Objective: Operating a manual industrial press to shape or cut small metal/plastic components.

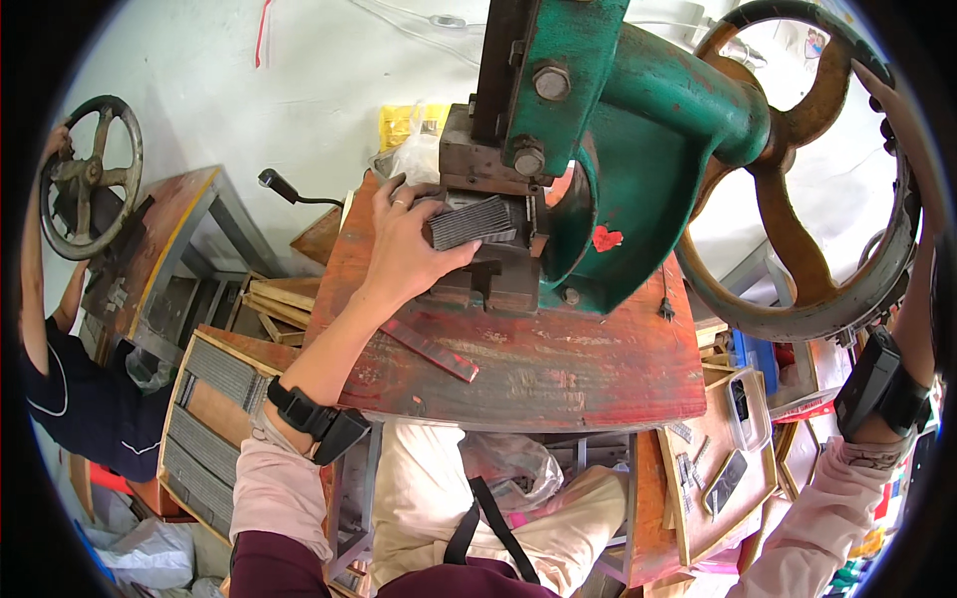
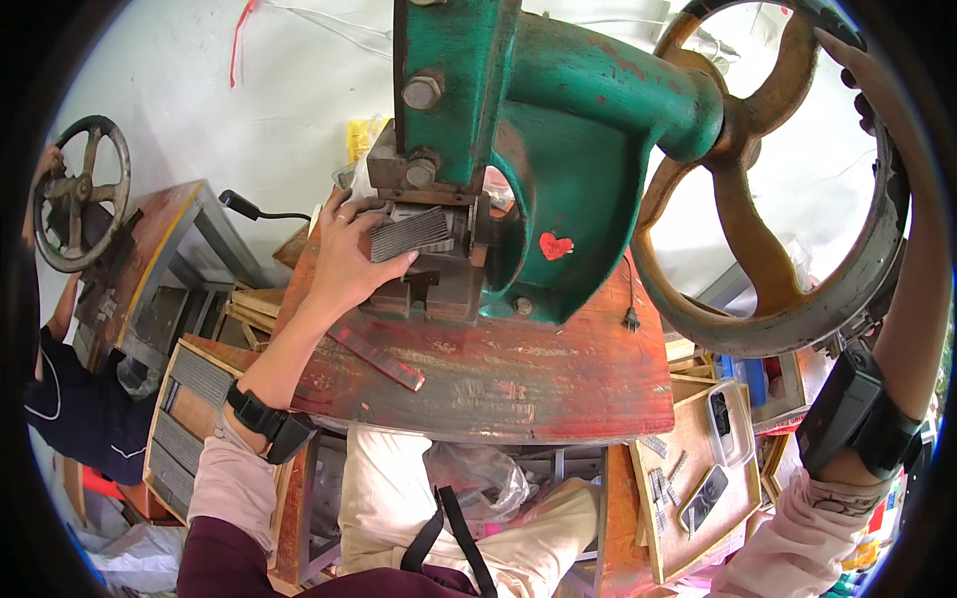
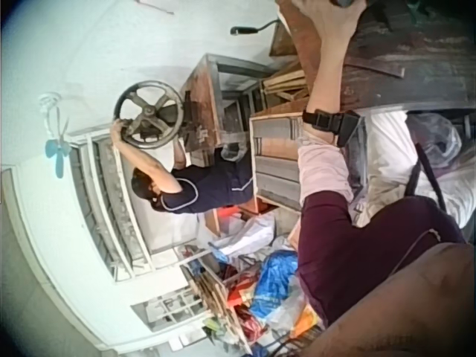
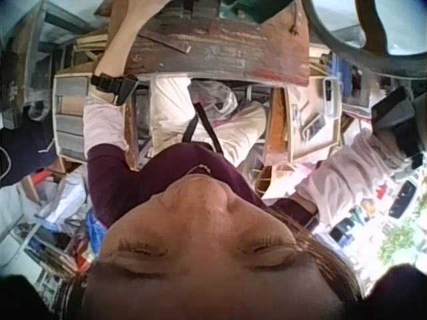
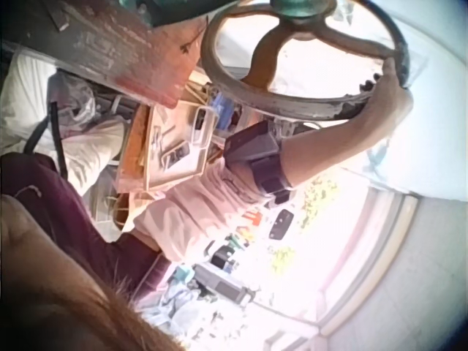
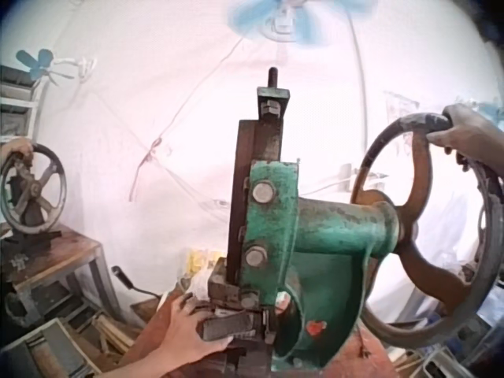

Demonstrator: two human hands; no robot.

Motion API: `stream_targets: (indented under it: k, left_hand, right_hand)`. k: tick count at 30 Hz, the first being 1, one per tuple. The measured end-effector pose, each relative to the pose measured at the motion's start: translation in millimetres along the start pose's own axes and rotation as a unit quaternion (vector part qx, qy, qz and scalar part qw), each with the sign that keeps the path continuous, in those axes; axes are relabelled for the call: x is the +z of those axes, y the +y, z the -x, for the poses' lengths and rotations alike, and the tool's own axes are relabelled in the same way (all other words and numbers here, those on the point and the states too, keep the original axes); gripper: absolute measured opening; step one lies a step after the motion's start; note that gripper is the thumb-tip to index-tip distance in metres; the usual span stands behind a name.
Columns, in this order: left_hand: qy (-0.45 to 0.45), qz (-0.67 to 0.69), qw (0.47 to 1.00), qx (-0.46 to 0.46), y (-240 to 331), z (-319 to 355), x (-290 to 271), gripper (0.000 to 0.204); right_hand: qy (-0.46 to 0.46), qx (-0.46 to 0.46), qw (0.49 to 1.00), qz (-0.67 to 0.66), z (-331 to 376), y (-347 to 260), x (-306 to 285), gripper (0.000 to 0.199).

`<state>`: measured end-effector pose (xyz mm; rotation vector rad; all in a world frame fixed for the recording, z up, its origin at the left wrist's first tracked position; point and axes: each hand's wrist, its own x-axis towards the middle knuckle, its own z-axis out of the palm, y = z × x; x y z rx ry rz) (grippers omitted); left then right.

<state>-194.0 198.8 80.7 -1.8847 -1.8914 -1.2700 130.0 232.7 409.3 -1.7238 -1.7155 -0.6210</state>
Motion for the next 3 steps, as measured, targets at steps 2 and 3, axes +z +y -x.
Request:
stream_targets:
  k: [2, 3]
  left_hand:
    - [0.013, -0.006, 1.000, 0.023, 0.1, 9.6, -8.9, 0.054]
    - [0.016, -0.017, 0.999, 0.038, 0.5, 13.8, -13.2, 0.053]
  right_hand:
    - [0.005, 0.009, 1.000, -0.008, 6.0, -5.6, 1.0, 0.040]
    - [0.011, 0.017, 1.000, -0.015, 8.7, -8.0, 1.7, 0.040]
